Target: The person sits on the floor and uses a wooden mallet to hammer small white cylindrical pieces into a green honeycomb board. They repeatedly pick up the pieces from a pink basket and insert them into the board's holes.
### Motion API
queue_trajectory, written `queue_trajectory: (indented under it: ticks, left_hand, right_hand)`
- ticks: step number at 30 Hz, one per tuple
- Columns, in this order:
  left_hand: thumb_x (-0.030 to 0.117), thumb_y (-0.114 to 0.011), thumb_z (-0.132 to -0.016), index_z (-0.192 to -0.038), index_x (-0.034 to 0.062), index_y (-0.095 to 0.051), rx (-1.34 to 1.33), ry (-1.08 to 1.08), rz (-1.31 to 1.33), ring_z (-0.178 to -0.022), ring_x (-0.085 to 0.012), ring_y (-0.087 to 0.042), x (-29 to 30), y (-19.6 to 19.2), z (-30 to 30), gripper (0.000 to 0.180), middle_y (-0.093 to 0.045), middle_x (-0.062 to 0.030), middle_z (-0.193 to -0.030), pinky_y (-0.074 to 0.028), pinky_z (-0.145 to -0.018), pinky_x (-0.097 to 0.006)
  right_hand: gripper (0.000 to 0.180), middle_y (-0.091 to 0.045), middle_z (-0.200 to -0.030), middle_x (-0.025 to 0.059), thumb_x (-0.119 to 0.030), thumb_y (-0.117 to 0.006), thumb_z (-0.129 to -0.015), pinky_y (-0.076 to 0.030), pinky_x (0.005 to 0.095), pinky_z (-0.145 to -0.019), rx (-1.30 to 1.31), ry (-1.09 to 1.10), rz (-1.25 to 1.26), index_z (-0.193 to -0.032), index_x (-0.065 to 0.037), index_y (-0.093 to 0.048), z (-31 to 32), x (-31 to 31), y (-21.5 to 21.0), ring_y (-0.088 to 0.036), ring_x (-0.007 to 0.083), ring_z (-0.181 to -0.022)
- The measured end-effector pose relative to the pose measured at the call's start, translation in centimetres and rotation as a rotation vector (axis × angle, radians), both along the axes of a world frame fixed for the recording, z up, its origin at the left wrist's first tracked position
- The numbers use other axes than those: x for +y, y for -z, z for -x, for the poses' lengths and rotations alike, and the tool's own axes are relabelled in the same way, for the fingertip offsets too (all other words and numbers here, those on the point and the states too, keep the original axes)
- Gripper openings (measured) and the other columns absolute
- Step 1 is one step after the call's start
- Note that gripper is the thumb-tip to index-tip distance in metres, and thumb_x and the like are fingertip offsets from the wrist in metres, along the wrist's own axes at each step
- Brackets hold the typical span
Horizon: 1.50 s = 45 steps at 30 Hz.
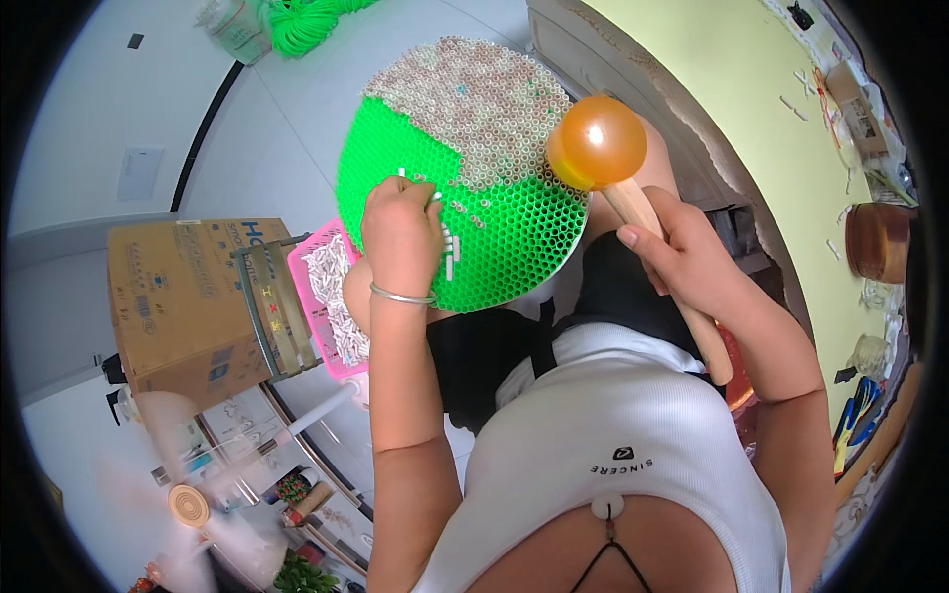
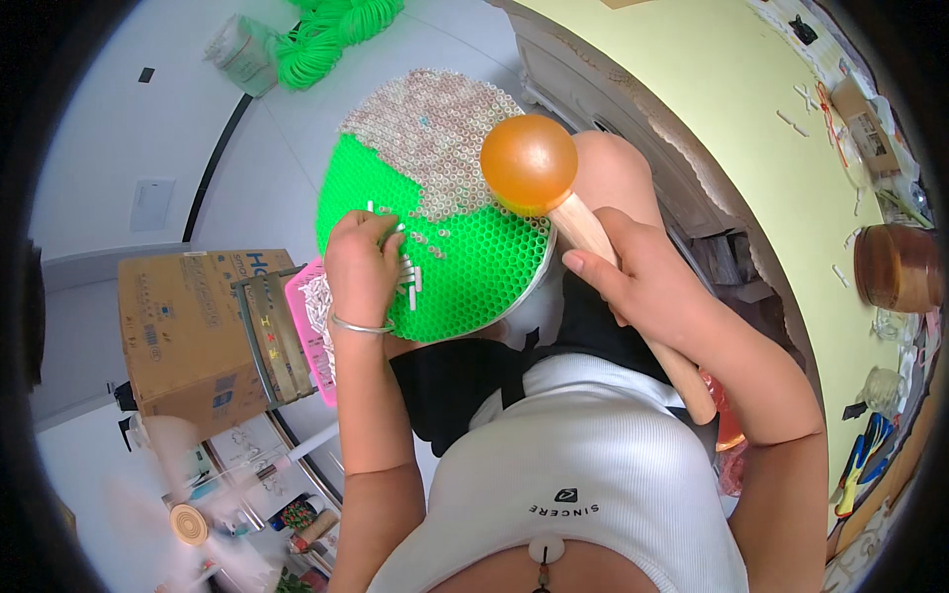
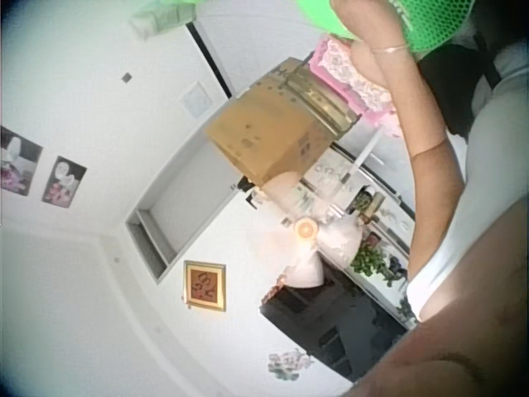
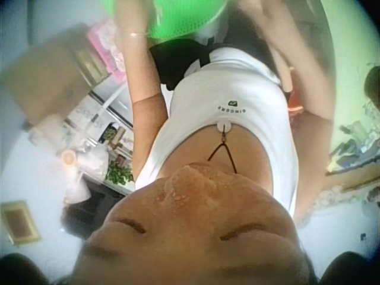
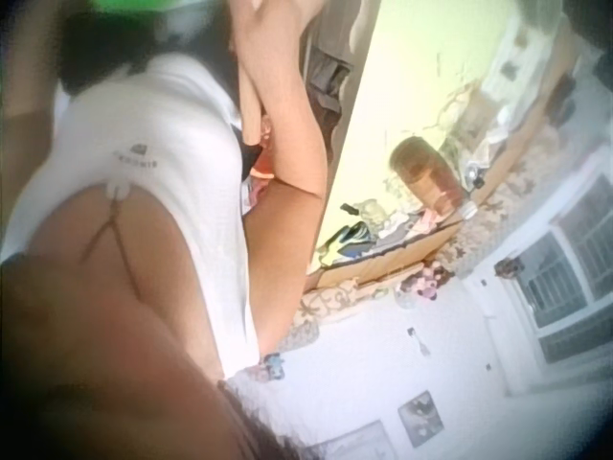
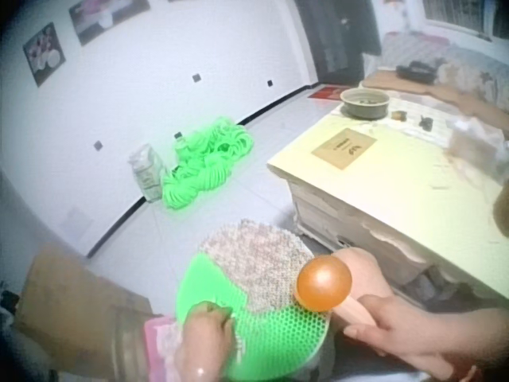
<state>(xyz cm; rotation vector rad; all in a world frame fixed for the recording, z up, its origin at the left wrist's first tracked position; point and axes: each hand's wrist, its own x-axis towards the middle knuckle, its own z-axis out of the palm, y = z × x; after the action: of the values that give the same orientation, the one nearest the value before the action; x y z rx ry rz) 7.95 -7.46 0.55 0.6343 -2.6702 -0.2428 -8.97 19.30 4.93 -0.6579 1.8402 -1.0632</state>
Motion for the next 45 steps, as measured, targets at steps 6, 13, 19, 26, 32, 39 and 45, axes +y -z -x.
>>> queue_trajectory:
  ticks: [6,13,19,26,32,39,45]
  left_hand:
    - [0.001,-0.07,-0.078,-0.089,0.0037,-0.07,0.042,-0.025,-0.031,-0.08,-0.0311,-0.061,0.4,-0.4,0.6,0.012,-0.062,-0.0126,-0.082,-0.051,-0.071,-0.042]
    - [-0.004,-0.071,-0.082,-0.097,0.0024,-0.07,0.363,0.142,-0.56,-0.08,-0.0223,-0.066,6.3,-0.3,3.6,0.017,-0.068,-0.0107,-0.088,-0.052,-0.074,-0.031]
    - [-0.001,-0.074,-0.078,-0.089,0.0036,-0.07,0.245,0.262,-0.192,-0.077,-0.0302,-0.064,7.9,0.4,5.8,0.013,-0.067,-0.0124,-0.082,-0.051,-0.069,-0.038]
    - [-0.002,-0.073,-0.075,-0.086,0.0042,-0.068,0.119,0.3,-0.065,-0.073,-0.0344,-0.061,8.1,0.4,6.5,0.013,-0.063,-0.0138,-0.078,-0.048,-0.063,-0.041]
    - [0.004,-0.078,-0.077,-0.097,0.0048,-0.072,0.152,0.158,-0.284,-0.071,-0.0254,-0.065,8.1,-0.5,5.6,0.021,-0.068,-0.0109,-0.081,-0.05,-0.064,-0.035]
    - [0.004,-0.077,-0.08,-0.096,0.0022,-0.075,0.209,-0.157,-0.254,-0.073,-0.0174,-0.066,0.9,-3.3,-1.6,0.016,-0.071,-0.0098,-0.086,-0.052,-0.066,-0.031]
    - [0.003,-0.077,-0.073,-0.093,0.0044,-0.075,-0.062,0.05,-0.141,-0.083,-0.0296,-0.064,0.6,-2.4,-3.3,0.02,-0.068,-0.0124,-0.087,-0.051,-0.076,-0.039]
  right_hand:
    - [0.034,-0.055,-0.068,0.0059,-0.029,-0.062,-0.099,-0.044,0.0282,-0.046,-0.05,-0.005,0.057,-0.106,0.003,-0.053,-0.1,0.4,0.7,-0.052,0.013,-0.048]
    - [0.034,-0.055,-0.068,0.005,-0.03,-0.062,-0.099,-0.045,0.0277,-0.047,-0.099,-0.003,0.071,-0.104,0.002,-0.052,0.4,0.7,1.4,-0.053,0.0123,-0.05]
    - [0.034,-0.055,-0.068,0.0041,-0.03,-0.063,-0.099,-0.046,0.0277,-0.047,-0.134,-0.019,0.105,-0.102,0.002,-0.052,1.0,0.8,1.5,-0.052,0.0118,-0.052]
    - [0.034,-0.055,-0.067,0.005,-0.029,-0.064,-0.098,-0.045,0.0279,-0.046,-0.128,-0.005,0.103,-0.102,0.002,-0.052,1.0,0.9,1.6,-0.052,0.0125,-0.052]
    - [0.036,-0.058,-0.07,0.0083,-0.029,-0.064,-0.098,-0.046,0.029,-0.047,-0.137,-0.005,0.062,-0.109,0.004,-0.054,0.9,0.5,0.4,-0.056,0.015,-0.052]
    - [0.035,-0.062,-0.076,0.0236,-0.026,-0.064,-0.097,-0.05,0.0434,-0.064,0.33,-0.136,0.377,-0.111,0.004,-0.054,-0.5,0.6,-1.8,-0.062,0.0397,-0.069]
    - [0.034,-0.061,-0.071,0.0221,-0.029,-0.064,-0.097,-0.049,0.0416,-0.059,0.296,-0.085,0.014,-0.103,0.004,-0.054,0.8,-0.1,-1.0,-0.061,0.0359,-0.061]
